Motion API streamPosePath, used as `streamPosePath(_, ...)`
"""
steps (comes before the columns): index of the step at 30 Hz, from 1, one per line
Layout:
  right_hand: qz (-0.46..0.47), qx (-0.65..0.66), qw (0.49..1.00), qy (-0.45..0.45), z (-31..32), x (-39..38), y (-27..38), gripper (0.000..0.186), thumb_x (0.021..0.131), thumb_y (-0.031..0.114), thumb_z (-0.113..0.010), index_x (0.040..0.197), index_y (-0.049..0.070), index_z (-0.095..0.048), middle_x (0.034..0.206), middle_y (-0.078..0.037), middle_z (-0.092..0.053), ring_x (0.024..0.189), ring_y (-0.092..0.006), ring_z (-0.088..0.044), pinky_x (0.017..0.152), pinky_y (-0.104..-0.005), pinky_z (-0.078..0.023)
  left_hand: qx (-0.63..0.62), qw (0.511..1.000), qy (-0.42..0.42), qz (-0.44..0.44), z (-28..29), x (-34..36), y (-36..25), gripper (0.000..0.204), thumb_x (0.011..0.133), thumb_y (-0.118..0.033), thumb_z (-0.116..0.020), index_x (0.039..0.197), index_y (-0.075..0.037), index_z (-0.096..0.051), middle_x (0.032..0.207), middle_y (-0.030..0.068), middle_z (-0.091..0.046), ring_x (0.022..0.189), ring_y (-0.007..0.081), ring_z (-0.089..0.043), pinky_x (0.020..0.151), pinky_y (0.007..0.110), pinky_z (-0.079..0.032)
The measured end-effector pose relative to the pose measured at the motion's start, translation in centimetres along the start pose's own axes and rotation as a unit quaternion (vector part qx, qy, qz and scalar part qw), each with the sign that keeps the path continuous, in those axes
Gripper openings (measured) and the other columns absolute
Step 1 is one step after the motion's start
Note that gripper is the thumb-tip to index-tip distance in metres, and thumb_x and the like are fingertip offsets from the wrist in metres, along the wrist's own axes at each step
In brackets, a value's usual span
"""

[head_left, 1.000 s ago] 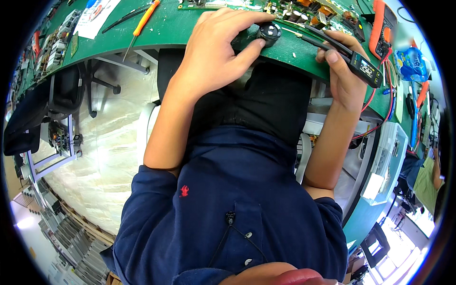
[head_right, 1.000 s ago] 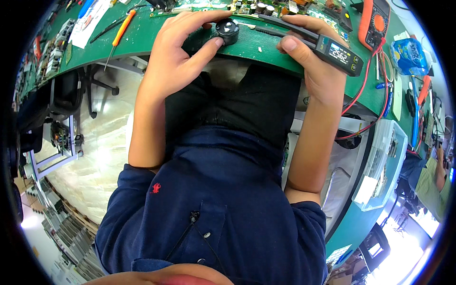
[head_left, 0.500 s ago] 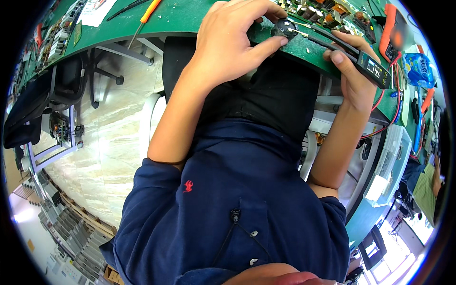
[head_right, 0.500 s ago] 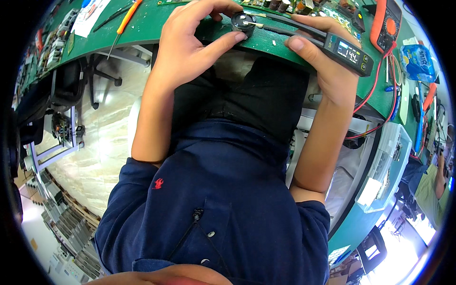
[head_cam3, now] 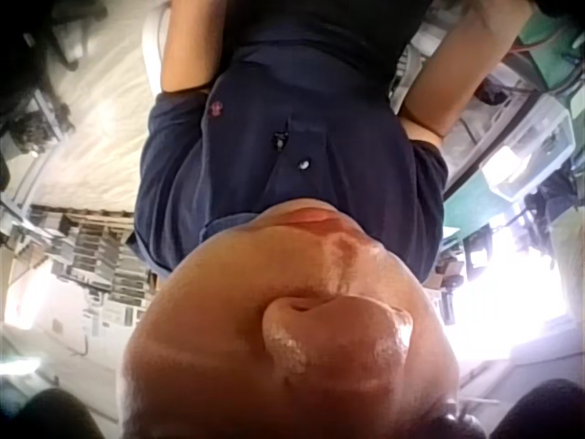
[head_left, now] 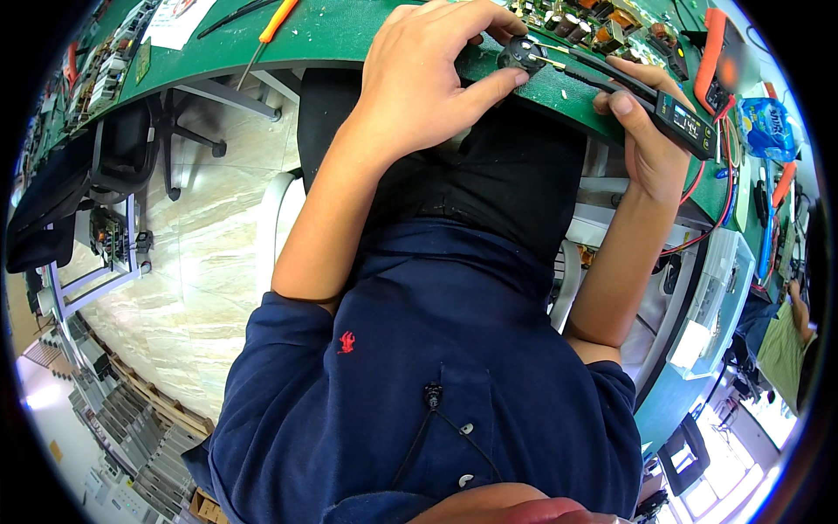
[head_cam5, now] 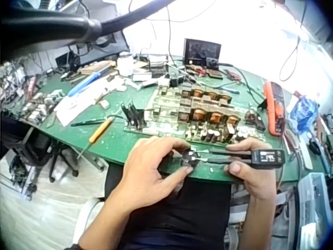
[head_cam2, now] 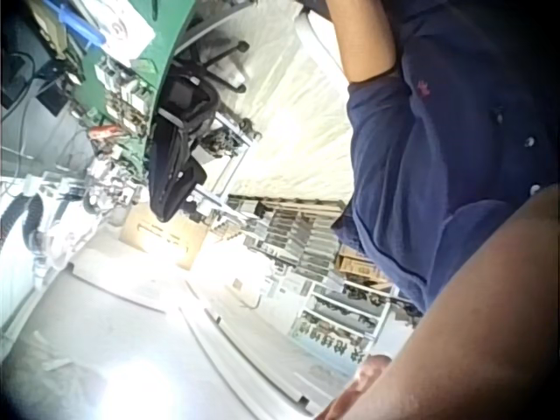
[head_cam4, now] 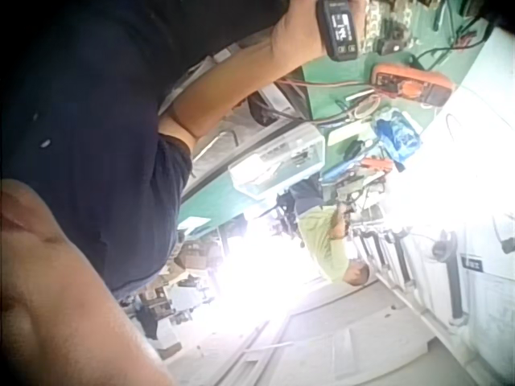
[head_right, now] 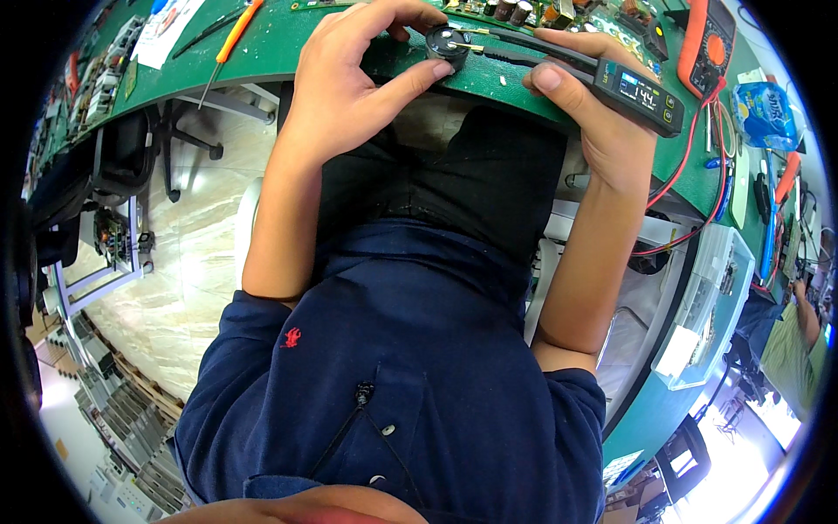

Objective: The person measures and handles various electronic components including a capacitor and a relay with a digital caliper and by hand on a green workbench.

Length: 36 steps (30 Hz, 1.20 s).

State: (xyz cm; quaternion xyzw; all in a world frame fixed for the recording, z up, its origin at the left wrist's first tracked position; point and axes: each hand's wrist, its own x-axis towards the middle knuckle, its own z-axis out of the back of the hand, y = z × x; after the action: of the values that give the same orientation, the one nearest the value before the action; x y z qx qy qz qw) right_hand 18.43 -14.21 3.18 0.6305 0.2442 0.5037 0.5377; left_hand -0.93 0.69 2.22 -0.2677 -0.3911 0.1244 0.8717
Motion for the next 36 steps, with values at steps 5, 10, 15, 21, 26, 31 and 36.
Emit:
streamPosePath(5, 0.002, -0.007, 1.0, -0.003, -0.16, 0.0, 0.1, 0.033, 0.078, 0.011, -0.078, 0.105, -0.004, -0.066, 0.081, -0.009, -0.069, 0.076, -0.0139, -0.067, 0.073, -0.0226, -0.052, 0.002, 1.0, -0.002, 0.0, -0.02, -0.02, 0.03, 0.034, 0.073, -0.019, -0.074, 0.103, -0.008, -0.062, 0.091, 0.0085, -0.065, 0.085, 0.0281, -0.059, 0.077, 0.037, -0.043)
streamPosePath(10, -0.001, -0.001, 1.0, -0.009, -0.26, -0.07, -0.02, 0.031, 0.079, 0.009, -0.077, 0.105, -0.004, -0.066, 0.081, -0.009, -0.069, 0.075, -0.0146, -0.067, 0.073, -0.0234, -0.052, 0.001, 1.0, 0.002, 0.003, 0.03, 0.01, -0.04, 0.033, 0.073, -0.018, -0.074, 0.102, -0.008, -0.062, 0.09, 0.0084, -0.064, 0.084, 0.0279, -0.059, 0.076, 0.036, -0.043)
streamPosePath(15, 0.002, 0.003, 1.0, -0.01, -0.14, -0.14, -0.01, 0.029, 0.08, 0.007, -0.075, 0.105, -0.004, -0.066, 0.081, -0.01, -0.069, 0.076, -0.0152, -0.067, 0.074, -0.0241, -0.053, 0.0, 1.0, 0.001, 0.002, -0.05, 0.14, -0.15, 0.033, 0.073, -0.018, -0.074, 0.101, -0.008, -0.062, 0.089, 0.008, -0.064, 0.083, 0.0276, -0.058, 0.075, 0.036, -0.043)
streamPosePath(21, 0.009, 0.01, 1.0, -0.007, -0.18, -0.02, -0.43, 0.029, 0.081, 0.007, -0.074, 0.106, -0.004, -0.065, 0.082, -0.011, -0.069, 0.077, -0.0159, -0.067, 0.074, -0.0247, -0.053, 0.004, 1.0, 0.007, 0.015, 0.1, 0.02, -0.3, 0.033, 0.073, -0.018, -0.074, 0.101, -0.008, -0.061, 0.088, 0.0078, -0.063, 0.081, 0.0265, -0.058, 0.075, 0.036, -0.043)
streamPosePath(26, 0.012, 0.022, 1.0, -0.001, -0.26, -0.06, -0.24, 0.028, 0.081, 0.006, -0.074, 0.106, -0.004, -0.065, 0.082, -0.01, -0.068, 0.077, -0.0156, -0.067, 0.074, -0.0242, -0.053, 0.007, 1.0, 0.003, 0.013, 0.02, 0.04, -0.3, 0.032, 0.073, -0.018, -0.074, 0.101, -0.008, -0.061, 0.087, 0.0081, -0.063, 0.081, 0.0264, -0.058, 0.074, 0.036, -0.043)
streamPosePath(31, 0.009, 0.01, 1.0, -0.004, -0.32, 0.04, -0.03, 0.027, 0.081, 0.005, -0.074, 0.105, -0.005, -0.065, 0.081, -0.01, -0.068, 0.076, -0.0145, -0.067, 0.073, -0.0237, -0.053, 0.006, 1.0, -0.002, 0.009, -0.01, 0.12, -0.32, 0.032, 0.073, -0.018, -0.075, 0.101, -0.008, -0.062, 0.088, 0.0086, -0.063, 0.082, 0.027, -0.059, 0.074, 0.036, -0.044)
streamPosePath(36, 0.014, 0.018, 1.0, -0.006, -0.47, 0.16, -0.06, 0.026, 0.081, 0.006, -0.074, 0.104, -0.004, -0.066, 0.081, -0.01, -0.069, 0.075, -0.014, -0.067, 0.072, -0.0229, -0.053, 0.012, 1.0, -0.002, 0.014, -0.01, 0.1, -0.41, 0.032, 0.073, -0.019, -0.075, 0.1, -0.008, -0.063, 0.088, 0.0088, -0.063, 0.082, 0.0271, -0.059, 0.075, 0.036, -0.044)
